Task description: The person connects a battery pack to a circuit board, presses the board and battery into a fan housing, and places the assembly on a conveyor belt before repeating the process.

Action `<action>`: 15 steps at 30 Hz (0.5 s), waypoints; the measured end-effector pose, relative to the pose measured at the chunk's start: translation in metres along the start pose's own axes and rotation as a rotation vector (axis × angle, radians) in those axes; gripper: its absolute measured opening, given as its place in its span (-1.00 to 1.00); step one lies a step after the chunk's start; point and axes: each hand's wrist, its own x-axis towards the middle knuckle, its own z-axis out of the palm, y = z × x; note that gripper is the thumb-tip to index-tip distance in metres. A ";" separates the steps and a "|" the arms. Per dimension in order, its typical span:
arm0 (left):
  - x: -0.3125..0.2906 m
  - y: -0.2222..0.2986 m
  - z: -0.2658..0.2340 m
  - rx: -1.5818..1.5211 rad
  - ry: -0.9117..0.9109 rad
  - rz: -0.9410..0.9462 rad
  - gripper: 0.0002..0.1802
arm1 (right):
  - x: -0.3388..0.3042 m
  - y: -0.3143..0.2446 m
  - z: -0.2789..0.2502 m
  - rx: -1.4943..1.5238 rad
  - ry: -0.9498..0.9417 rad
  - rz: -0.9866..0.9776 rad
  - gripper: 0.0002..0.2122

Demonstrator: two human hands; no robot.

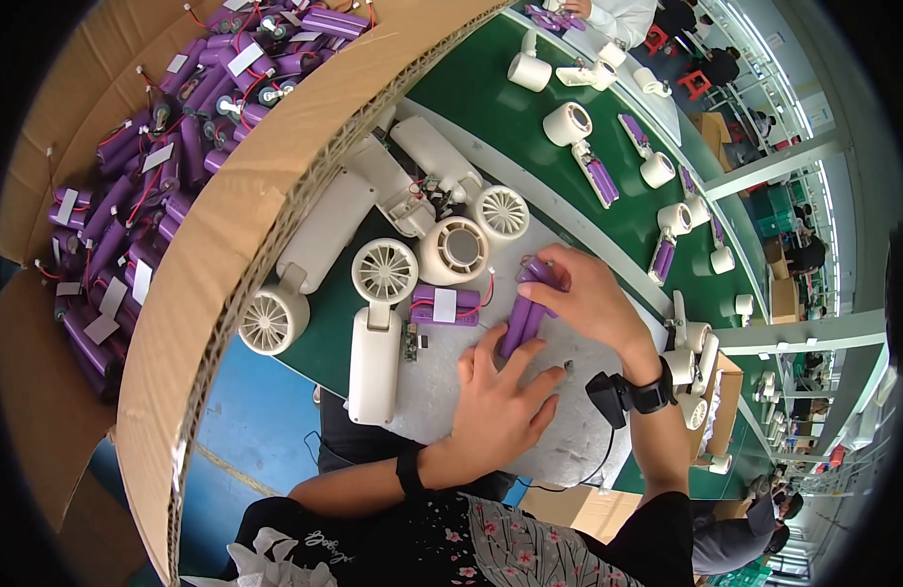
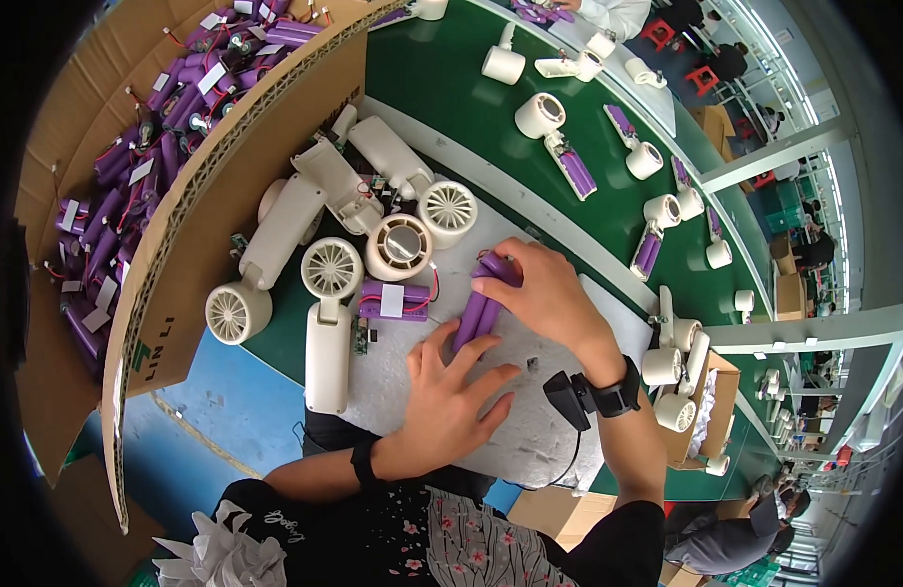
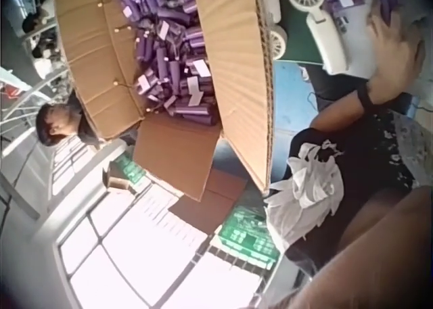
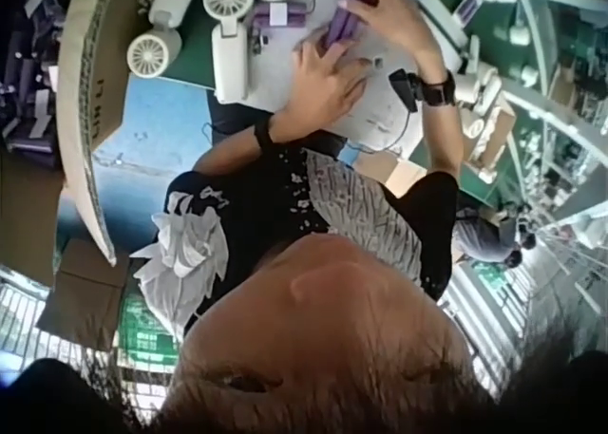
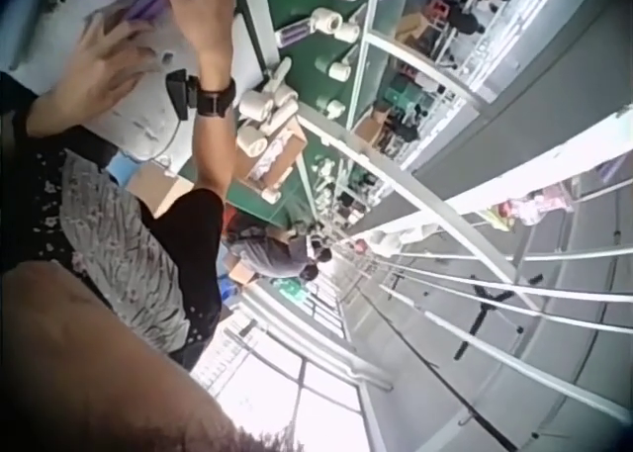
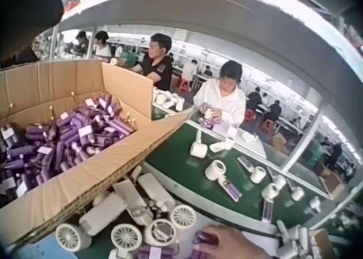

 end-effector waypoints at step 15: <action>0.008 -0.004 -0.008 -0.057 -0.098 -0.060 -0.65 | 0.030 0.089 -0.111 1.362 0.374 -0.192 -0.74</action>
